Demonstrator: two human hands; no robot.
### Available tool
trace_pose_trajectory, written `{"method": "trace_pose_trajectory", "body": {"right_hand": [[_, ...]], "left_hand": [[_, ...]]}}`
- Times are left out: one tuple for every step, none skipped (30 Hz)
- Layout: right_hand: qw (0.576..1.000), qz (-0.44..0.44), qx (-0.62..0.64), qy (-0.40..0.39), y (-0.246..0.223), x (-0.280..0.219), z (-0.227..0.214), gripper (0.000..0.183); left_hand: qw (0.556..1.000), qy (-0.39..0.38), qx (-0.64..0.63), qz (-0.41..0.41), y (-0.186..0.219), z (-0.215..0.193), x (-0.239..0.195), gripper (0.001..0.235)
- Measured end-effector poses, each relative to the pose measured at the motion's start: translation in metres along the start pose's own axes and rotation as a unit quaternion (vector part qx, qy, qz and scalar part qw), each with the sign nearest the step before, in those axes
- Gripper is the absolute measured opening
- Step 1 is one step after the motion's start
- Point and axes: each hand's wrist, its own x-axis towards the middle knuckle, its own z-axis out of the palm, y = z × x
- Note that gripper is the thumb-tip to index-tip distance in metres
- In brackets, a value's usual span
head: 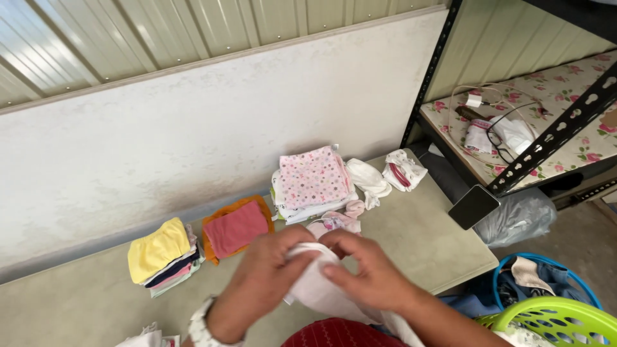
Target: Fold laundry items including shirts and baby clothes and stack them on a table.
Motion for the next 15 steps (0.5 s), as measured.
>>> {"method": "trace_pose_trajectory", "body": {"right_hand": [[0.998,-0.045,-0.048,-0.013,-0.008,0.002,0.011,0.026],[0.998,-0.046,-0.05,-0.013,-0.007,0.003,0.013,0.026],[0.99,-0.021,-0.136,0.009,-0.006,0.004,0.014,0.024],[0.975,0.004,-0.22,0.032,-0.004,0.006,0.014,0.023],[0.974,0.004,-0.222,0.034,0.0,0.007,0.005,0.023],[0.969,0.001,-0.237,0.07,0.004,0.008,-0.005,0.02],[0.962,0.001,-0.25,0.106,0.009,0.007,-0.014,0.02],[0.962,0.003,-0.252,0.109,0.012,0.006,-0.025,0.02],[0.954,0.051,-0.263,0.136,0.015,0.004,-0.035,0.015],[0.943,0.099,-0.272,0.162,0.018,0.001,-0.046,0.01],[0.942,0.102,-0.274,0.167,0.021,-0.002,-0.055,0.01],[0.927,0.095,-0.316,0.177,0.024,-0.006,-0.064,0.015],[0.911,0.087,-0.358,0.186,0.027,-0.009,-0.073,0.02],[0.909,0.089,-0.359,0.189,0.036,-0.012,-0.08,0.02],[0.895,0.12,-0.377,0.208,0.045,-0.015,-0.087,0.019]], "left_hand": [[0.997,-0.055,0.019,-0.053,0.013,0.004,0.001,0.008],[0.997,-0.054,0.018,-0.051,0.019,0.001,-0.003,0.008],[0.996,-0.068,0.028,-0.048,0.025,-0.003,-0.005,0.009],[0.995,-0.081,0.037,-0.044,0.031,-0.007,-0.007,0.01],[0.995,-0.082,0.037,-0.041,0.024,-0.019,-0.012,0.01],[0.998,-0.056,0.025,-0.014,0.017,-0.03,-0.017,0.009],[0.999,-0.033,0.011,0.013,0.01,-0.041,-0.021,0.009],[0.999,-0.036,0.01,0.014,0.001,-0.057,-0.031,0.009],[1.0,-0.014,0.003,-0.001,-0.007,-0.073,-0.039,0.006],[1.0,0.009,-0.003,-0.017,-0.016,-0.089,-0.047,0.003],[1.0,0.004,-0.005,-0.015,-0.035,-0.106,-0.062,0.003],[0.998,0.036,-0.026,-0.039,-0.054,-0.125,-0.076,0.007],[0.994,0.07,-0.047,-0.063,-0.073,-0.143,-0.09,0.012],[0.995,0.066,-0.048,-0.061,-0.086,-0.158,-0.098,0.012],[0.995,0.104,0.012,0.003,-0.099,-0.174,-0.106,0.009]]}}
